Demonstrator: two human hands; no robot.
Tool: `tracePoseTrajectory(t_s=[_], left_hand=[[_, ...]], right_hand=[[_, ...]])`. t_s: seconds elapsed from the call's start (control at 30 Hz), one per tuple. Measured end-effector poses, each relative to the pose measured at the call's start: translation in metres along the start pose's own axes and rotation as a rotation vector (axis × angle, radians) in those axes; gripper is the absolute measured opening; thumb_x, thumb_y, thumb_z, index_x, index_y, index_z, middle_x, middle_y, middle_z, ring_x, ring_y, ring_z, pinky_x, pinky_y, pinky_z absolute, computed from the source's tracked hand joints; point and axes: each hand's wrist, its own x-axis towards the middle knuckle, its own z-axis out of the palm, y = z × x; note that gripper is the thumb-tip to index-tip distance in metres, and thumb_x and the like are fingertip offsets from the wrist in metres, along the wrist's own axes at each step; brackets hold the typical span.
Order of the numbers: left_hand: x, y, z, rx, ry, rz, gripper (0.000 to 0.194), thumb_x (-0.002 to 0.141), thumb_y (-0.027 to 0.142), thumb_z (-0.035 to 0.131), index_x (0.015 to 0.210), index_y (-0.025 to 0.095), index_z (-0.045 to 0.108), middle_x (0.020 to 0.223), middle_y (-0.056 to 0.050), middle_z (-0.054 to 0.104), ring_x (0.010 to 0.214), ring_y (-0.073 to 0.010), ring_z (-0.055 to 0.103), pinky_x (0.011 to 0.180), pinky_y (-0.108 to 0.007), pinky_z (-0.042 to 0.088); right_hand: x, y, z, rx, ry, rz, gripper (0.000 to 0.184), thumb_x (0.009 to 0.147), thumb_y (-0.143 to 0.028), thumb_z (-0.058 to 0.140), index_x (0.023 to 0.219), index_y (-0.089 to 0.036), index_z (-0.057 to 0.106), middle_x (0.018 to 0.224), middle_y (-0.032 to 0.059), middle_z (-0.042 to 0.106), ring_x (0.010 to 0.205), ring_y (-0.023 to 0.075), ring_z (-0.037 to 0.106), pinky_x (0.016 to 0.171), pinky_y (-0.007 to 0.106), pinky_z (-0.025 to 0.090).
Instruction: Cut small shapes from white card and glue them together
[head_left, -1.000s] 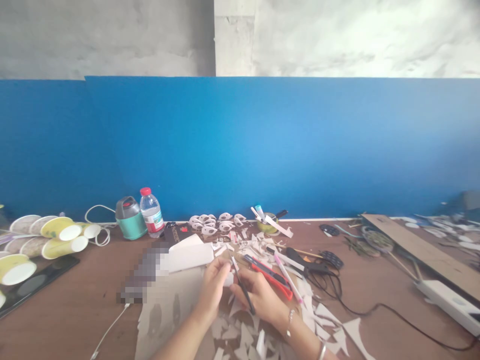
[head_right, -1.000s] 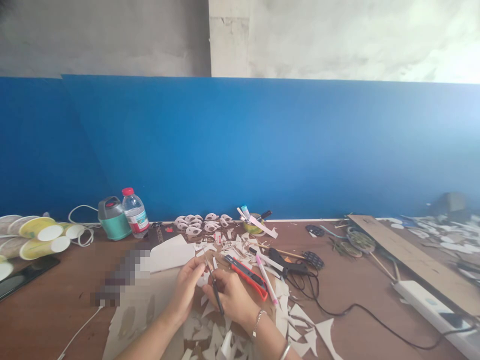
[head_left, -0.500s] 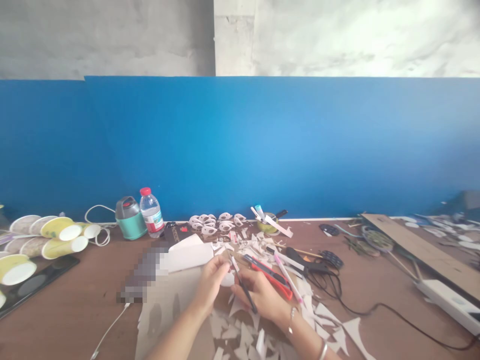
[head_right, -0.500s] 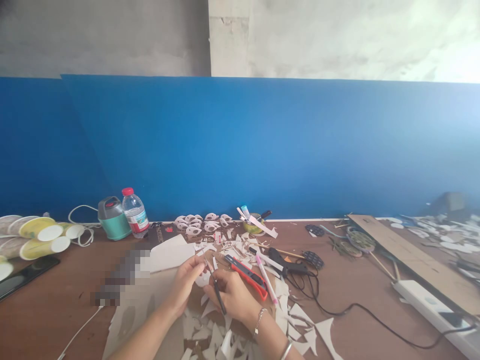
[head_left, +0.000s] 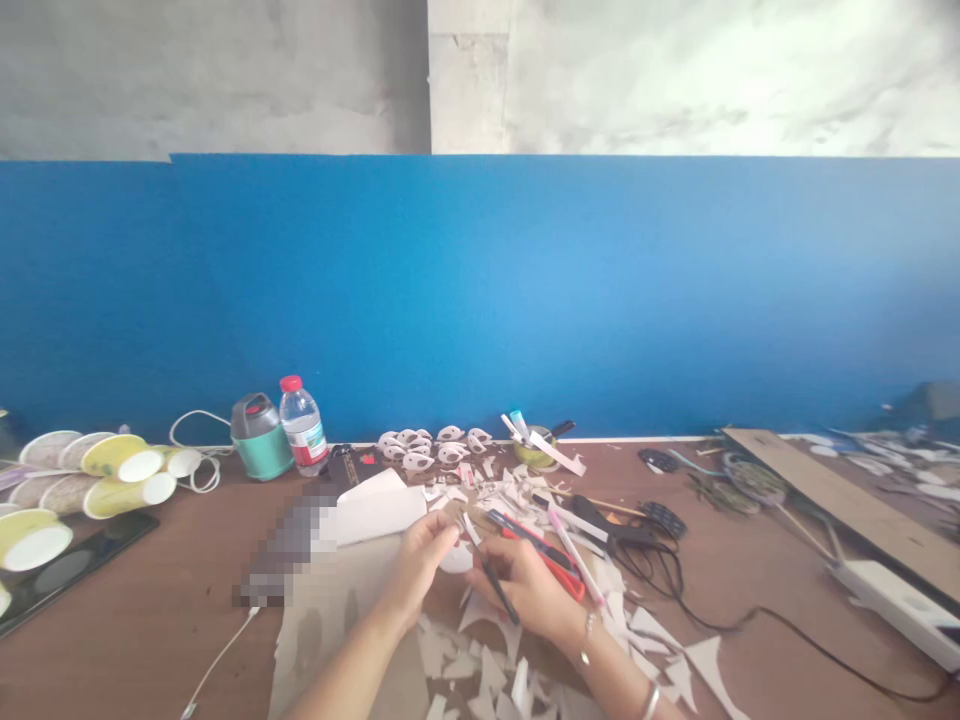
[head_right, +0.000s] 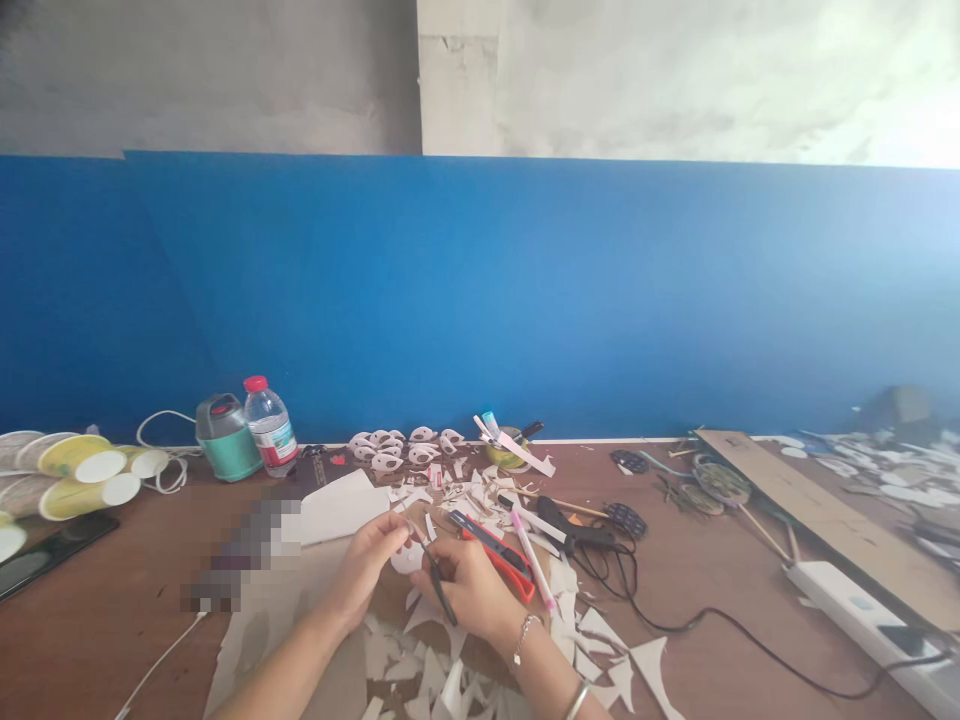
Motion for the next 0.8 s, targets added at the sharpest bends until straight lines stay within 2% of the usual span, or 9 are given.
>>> tracePoseTrajectory(t_s=[0.13,0.3,0.5,0.8], left_hand=[[0.0004,-0.0027,-0.0008,0.058,-0.055,0.004,0.015,0.075,0.032,0.060,0.074,0.017,0.063,0.076,-0.002,0.067,0.075,-0.0169,0.056,0.071,-0.025,0.040],[0.0018,-0.0065,-0.0017,0.224,-0.068,0.078,0.021,0.077,0.036,0.059,0.076,0.016,0.066,0.080,-0.005,0.067,0.080,-0.0209,0.057,0.075,-0.029,0.040],[-0.0001,-0.0057,0.0008,0.282,-0.098,0.103,0.025,0.079,0.038,0.057,0.077,0.016,0.067,0.081,-0.007,0.068,0.082,-0.0234,0.058,0.077,-0.031,0.041],[-0.0008,-0.0094,0.0004,0.232,-0.118,0.087,0.022,0.079,0.038,0.058,0.075,0.017,0.064,0.075,-0.004,0.063,0.077,-0.0205,0.056,0.073,-0.029,0.041]], right_hand=[[0.0023,0.0067,0.0021,0.042,0.155,-0.063,0.009,0.079,-0.025,0.057,0.075,-0.017,0.056,0.051,-0.0065,0.041,0.046,0.0079,0.035,0.044,0.020,0.027],[0.0022,0.0042,0.0030,-0.003,0.259,-0.126,0.010,0.078,-0.023,0.056,0.084,-0.017,0.060,0.053,-0.0061,0.040,0.048,0.0089,0.032,0.046,0.022,0.027],[0.0015,-0.0003,0.0016,-0.140,0.273,-0.192,0.011,0.074,-0.018,0.054,0.082,-0.016,0.061,0.059,-0.0034,0.046,0.053,0.0105,0.036,0.050,0.023,0.029],[0.0004,-0.0021,0.0034,-0.189,0.327,-0.203,0.007,0.077,-0.022,0.053,0.076,-0.017,0.057,0.056,-0.0040,0.044,0.051,0.0101,0.034,0.048,0.022,0.028]])
